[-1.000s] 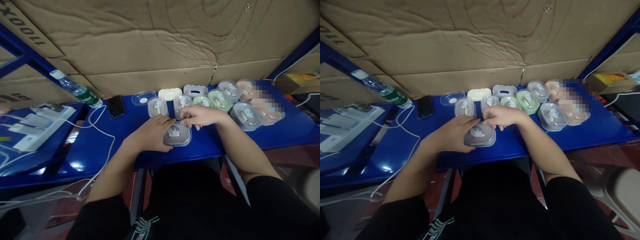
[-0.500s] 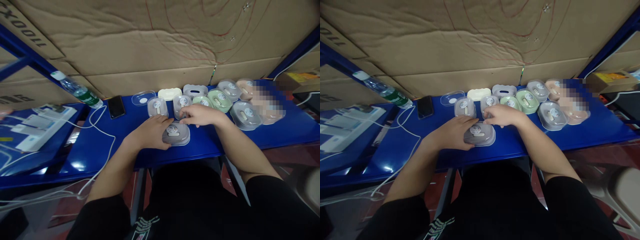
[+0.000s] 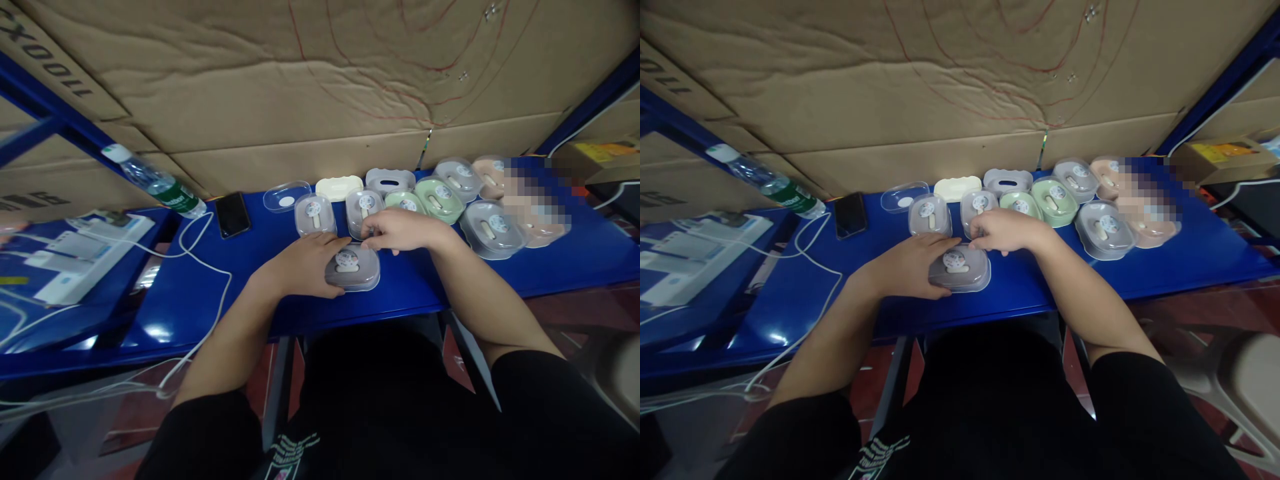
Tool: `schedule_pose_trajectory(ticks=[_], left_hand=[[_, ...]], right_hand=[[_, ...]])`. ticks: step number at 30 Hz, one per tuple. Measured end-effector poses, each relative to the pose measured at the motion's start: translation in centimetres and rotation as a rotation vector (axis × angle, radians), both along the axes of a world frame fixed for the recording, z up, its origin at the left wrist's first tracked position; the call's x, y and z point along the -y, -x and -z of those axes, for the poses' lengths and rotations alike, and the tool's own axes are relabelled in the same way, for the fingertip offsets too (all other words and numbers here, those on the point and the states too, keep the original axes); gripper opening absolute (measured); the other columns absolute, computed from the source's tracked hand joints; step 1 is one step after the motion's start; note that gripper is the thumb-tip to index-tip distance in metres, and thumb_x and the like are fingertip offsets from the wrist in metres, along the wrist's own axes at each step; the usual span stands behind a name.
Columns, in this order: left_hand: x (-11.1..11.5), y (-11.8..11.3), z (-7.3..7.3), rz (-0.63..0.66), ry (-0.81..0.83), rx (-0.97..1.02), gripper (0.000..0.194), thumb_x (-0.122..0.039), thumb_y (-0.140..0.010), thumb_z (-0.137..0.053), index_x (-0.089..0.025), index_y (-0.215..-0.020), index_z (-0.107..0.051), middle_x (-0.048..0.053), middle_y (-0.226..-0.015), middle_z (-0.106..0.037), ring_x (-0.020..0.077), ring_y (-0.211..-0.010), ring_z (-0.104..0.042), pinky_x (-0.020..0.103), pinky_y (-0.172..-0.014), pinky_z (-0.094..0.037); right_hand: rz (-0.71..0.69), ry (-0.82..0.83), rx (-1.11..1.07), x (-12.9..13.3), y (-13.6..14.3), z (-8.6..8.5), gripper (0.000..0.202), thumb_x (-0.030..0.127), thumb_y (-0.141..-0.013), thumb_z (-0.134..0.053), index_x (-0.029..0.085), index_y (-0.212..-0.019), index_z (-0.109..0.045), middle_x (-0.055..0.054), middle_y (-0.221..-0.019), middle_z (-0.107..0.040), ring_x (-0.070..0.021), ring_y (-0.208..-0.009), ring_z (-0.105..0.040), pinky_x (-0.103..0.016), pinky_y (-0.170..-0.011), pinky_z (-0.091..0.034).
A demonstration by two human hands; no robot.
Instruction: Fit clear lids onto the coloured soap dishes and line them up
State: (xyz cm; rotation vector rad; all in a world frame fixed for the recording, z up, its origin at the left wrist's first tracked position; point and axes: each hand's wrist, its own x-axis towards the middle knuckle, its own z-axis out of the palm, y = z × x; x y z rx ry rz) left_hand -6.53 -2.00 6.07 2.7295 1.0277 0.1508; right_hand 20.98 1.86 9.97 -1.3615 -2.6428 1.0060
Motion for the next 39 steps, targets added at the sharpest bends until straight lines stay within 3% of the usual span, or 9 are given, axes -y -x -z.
schedule_pose_trajectory(ticks=[6, 10, 16, 21, 26, 29, 32, 36, 39], left_hand=[[0.0, 0.0, -0.6, -0.045, 0.095, -0.030, 0.105, -0.064, -0.073, -0.094, -0.020, -0.162, -0.059, 0.021, -0.156, -0.071, 0.0462, -0.143, -0.068, 0.061, -0.122, -0.054], [0.3, 0.1, -1.6, -0.075, 0.168, -0.099, 0.117, -0.069, -0.067, -0.100, -0.022, -0.165, -0.057, 0.019, -0.164, -0.066, 0.0459, -0.151, -0.063, 0.056, -0.125, -0.050], [0.9, 0.7, -3.1, -0.124, 0.251, -0.228, 0.131, -0.057, -0.061, -0.107, -0.026, -0.174, -0.048, 0.016, -0.172, -0.060, 0.0445, -0.159, -0.055, 0.052, -0.129, -0.045], [0.2, 2.5, -3.6, -0.207, 0.277, -0.263, 0.127, -0.051, -0.064, -0.105, -0.030, -0.175, -0.047, 0.011, -0.175, -0.057, 0.0435, -0.161, -0.053, 0.051, -0.129, -0.045], [-1.3, 5.3, -3.6, -0.292, 0.311, -0.228, 0.119, -0.054, -0.067, -0.099, -0.033, -0.174, -0.051, 0.009, -0.176, -0.058, 0.0406, -0.157, -0.058, 0.048, -0.128, -0.044], [-2.0, 6.5, -3.5, -0.308, 0.340, -0.150, 0.111, -0.055, -0.066, -0.098, -0.036, -0.169, -0.059, 0.007, -0.170, -0.064, 0.0391, -0.152, -0.063, 0.046, -0.125, -0.048], [-2.8, 7.3, -3.2, -0.289, 0.392, -0.012, 0.096, -0.052, -0.067, -0.097, -0.038, -0.158, -0.070, 0.004, -0.164, -0.070, 0.0361, -0.148, -0.067, 0.045, -0.124, -0.049], [-4.0, 8.7, -2.6, -0.255, 0.416, 0.123, 0.068, -0.049, -0.070, -0.096, -0.039, -0.136, -0.084, 0.002, -0.163, -0.071, 0.0347, -0.154, -0.064, 0.047, -0.130, -0.045], [-4.9, 10.0, -2.2, -0.326, 0.423, 0.170, 0.069, -0.047, -0.070, -0.096, -0.036, -0.137, -0.084, 0.004, -0.159, -0.074, 0.0350, -0.150, -0.066, 0.047, -0.126, -0.049]], right_hand=[[-0.021, -0.004, -0.008, 0.0, 0.2, 0.3, 0.018, 0.037, -0.103, -0.070, 0.020, -0.102, -0.074, 0.001, -0.080, -0.079, -0.0131, -0.052, -0.069, -0.031, -0.067, -0.049], [-0.051, 0.020, -0.020, 0.1, 0.6, 0.5, 0.020, 0.038, -0.105, -0.069, 0.019, -0.101, -0.074, -0.001, -0.085, -0.082, -0.0124, -0.052, -0.068, -0.030, -0.065, -0.049], [-0.093, 0.029, -0.046, 0.2, 1.3, 1.2, 0.027, 0.045, -0.107, -0.067, 0.019, -0.102, -0.075, -0.001, -0.086, -0.081, -0.0127, -0.054, -0.069, -0.032, -0.067, -0.050], [-0.088, 0.015, -0.022, 0.0, 1.2, 1.6, 0.029, 0.045, -0.105, -0.072, 0.019, -0.116, -0.077, 0.000, -0.078, -0.078, -0.0153, -0.056, -0.070, -0.033, -0.069, -0.050], [-0.081, -0.004, -0.043, 0.2, 1.2, 1.6, 0.036, 0.045, -0.104, -0.075, 0.017, -0.128, -0.077, -0.003, -0.092, -0.083, -0.0147, -0.057, -0.070, -0.033, -0.070, -0.051], [-0.090, -0.051, -0.120, 0.3, 1.5, 1.9, 0.049, 0.040, -0.104, -0.077, 0.018, -0.147, -0.072, -0.006, -0.106, -0.087, -0.0186, -0.074, -0.077, -0.033, -0.077, -0.055], [-0.149, -0.126, -0.178, 0.5, 2.0, 2.8, 0.066, 0.036, -0.101, -0.081, 0.023, -0.164, -0.063, -0.009, -0.125, -0.087, -0.0264, -0.106, -0.082, -0.038, -0.094, -0.059], [-0.233, -0.187, -0.201, 1.0, 3.0, 4.0, 0.071, 0.035, -0.102, -0.081, 0.026, -0.169, -0.060, -0.013, -0.151, -0.079, -0.0326, -0.135, -0.076, -0.048, -0.116, -0.058], [-0.278, -0.200, -0.242, 1.5, 3.6, 4.3, 0.070, 0.033, -0.103, -0.080, 0.025, -0.169, -0.060, -0.014, -0.167, -0.067, -0.0334, -0.148, -0.070, -0.049, -0.125, -0.055]])
